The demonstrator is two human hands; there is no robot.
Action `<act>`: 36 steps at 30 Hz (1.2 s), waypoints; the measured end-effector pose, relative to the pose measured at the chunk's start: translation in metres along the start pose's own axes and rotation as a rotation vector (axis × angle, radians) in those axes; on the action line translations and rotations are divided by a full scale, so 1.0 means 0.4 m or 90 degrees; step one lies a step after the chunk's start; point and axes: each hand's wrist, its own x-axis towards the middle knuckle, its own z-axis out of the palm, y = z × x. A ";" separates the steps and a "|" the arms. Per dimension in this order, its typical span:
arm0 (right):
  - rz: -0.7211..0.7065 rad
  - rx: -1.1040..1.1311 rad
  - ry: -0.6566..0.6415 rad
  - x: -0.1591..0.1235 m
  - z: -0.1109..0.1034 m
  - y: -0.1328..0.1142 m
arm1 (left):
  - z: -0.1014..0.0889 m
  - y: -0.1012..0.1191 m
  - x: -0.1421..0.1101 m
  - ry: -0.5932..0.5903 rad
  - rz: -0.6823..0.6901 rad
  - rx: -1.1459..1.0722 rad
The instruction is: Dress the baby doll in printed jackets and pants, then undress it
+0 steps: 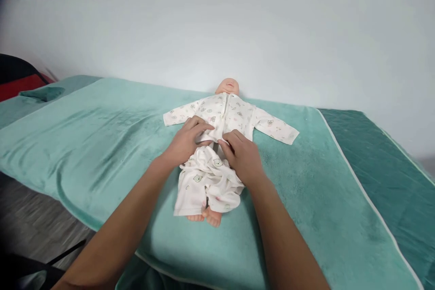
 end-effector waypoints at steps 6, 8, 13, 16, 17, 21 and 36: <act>0.064 0.081 -0.001 0.005 0.006 -0.008 | 0.015 0.008 0.021 0.012 0.026 0.058; 0.113 0.115 0.023 0.004 0.009 -0.007 | 0.023 0.008 0.022 0.060 -0.014 -0.023; 0.243 0.320 0.165 0.001 0.014 -0.001 | 0.038 -0.015 0.006 0.364 -0.276 -0.322; 0.313 0.442 0.264 0.007 0.009 0.007 | 0.041 -0.054 -0.006 0.508 -0.361 -0.429; 0.329 0.469 0.298 0.010 0.004 0.011 | 0.041 -0.070 -0.009 0.542 -0.383 -0.463; 0.367 0.552 0.440 0.013 -0.024 0.048 | 0.038 -0.131 -0.019 0.610 -0.451 -0.558; 0.695 0.135 0.507 -0.113 -0.112 0.185 | -0.039 -0.193 -0.093 0.586 -0.488 -0.317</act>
